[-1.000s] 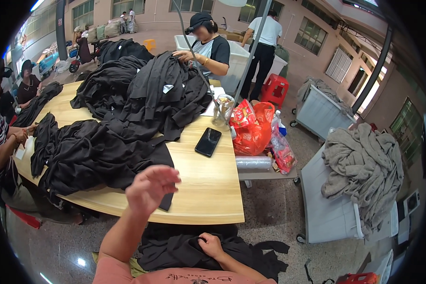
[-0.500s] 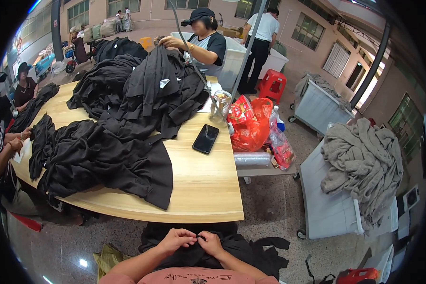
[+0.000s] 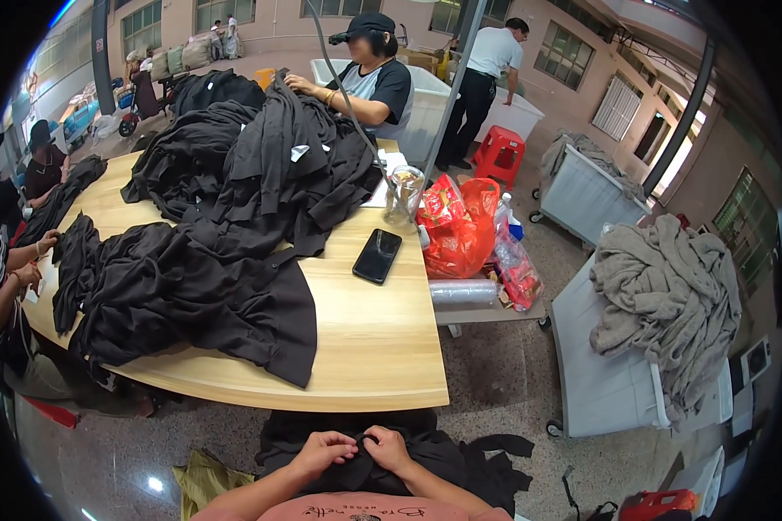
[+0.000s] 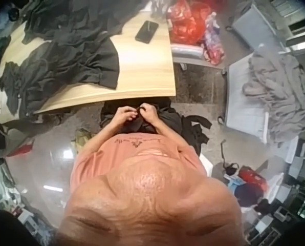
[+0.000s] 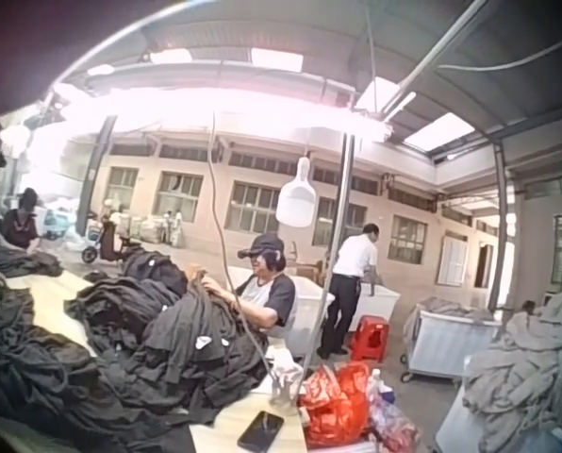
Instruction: Inspecting black garments for quality and trimming loose threads at a factory workbench.
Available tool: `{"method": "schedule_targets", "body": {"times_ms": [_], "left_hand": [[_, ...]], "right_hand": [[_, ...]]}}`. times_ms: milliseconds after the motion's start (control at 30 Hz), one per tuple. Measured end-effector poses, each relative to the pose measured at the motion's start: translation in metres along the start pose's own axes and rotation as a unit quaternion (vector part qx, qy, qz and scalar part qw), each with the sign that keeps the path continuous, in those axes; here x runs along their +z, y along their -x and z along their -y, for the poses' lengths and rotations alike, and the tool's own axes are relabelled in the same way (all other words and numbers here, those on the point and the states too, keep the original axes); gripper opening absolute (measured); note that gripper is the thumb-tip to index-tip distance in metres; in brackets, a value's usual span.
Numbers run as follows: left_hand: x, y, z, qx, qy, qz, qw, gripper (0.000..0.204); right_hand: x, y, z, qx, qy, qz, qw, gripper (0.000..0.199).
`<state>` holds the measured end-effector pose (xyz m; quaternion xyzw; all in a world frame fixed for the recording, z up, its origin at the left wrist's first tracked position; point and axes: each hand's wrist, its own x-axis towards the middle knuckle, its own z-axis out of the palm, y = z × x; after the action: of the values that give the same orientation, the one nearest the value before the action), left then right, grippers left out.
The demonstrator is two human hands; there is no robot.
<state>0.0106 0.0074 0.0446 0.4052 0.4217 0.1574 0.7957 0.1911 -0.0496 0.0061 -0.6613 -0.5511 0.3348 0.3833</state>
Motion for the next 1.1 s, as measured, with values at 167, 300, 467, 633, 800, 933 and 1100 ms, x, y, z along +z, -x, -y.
{"method": "schedule_targets", "body": {"times_ms": [167, 300, 467, 633, 800, 933, 1100], "left_hand": [[0.003, 0.004, 0.000, -0.015, 0.030, 0.028, 0.999, 0.021], [-0.002, 0.003, -0.010, 0.014, 0.055, 0.011, 0.998, 0.022], [0.000, 0.000, -0.009, 0.025, 0.020, -0.035, 0.999, 0.022], [0.002, 0.000, 0.006, -0.003, 0.021, -0.004, 1.000, 0.020], [0.002, -0.004, 0.016, 0.026, 0.003, -0.069, 0.997, 0.014], [0.009, -0.009, 0.027, 0.073, 0.063, -0.196, 0.976, 0.020], [0.010, -0.019, 0.045, 0.104, 0.035, -0.217, 0.970, 0.031]], "right_hand": [[0.000, 0.000, 0.000, 0.009, -0.006, 0.002, 1.000, 0.016], [-0.001, 0.001, 0.002, 0.013, 0.001, 0.012, 1.000, 0.016], [-0.001, 0.000, 0.004, -0.008, 0.012, -0.009, 1.000, 0.015], [-0.001, 0.001, 0.002, 0.012, 0.004, 0.006, 1.000, 0.016], [0.001, 0.001, 0.001, 0.005, 0.010, -0.003, 1.000, 0.017], [0.001, 0.000, 0.001, 0.005, 0.020, -0.004, 1.000, 0.017], [0.001, 0.001, -0.001, 0.011, 0.021, 0.006, 1.000, 0.016]]}}
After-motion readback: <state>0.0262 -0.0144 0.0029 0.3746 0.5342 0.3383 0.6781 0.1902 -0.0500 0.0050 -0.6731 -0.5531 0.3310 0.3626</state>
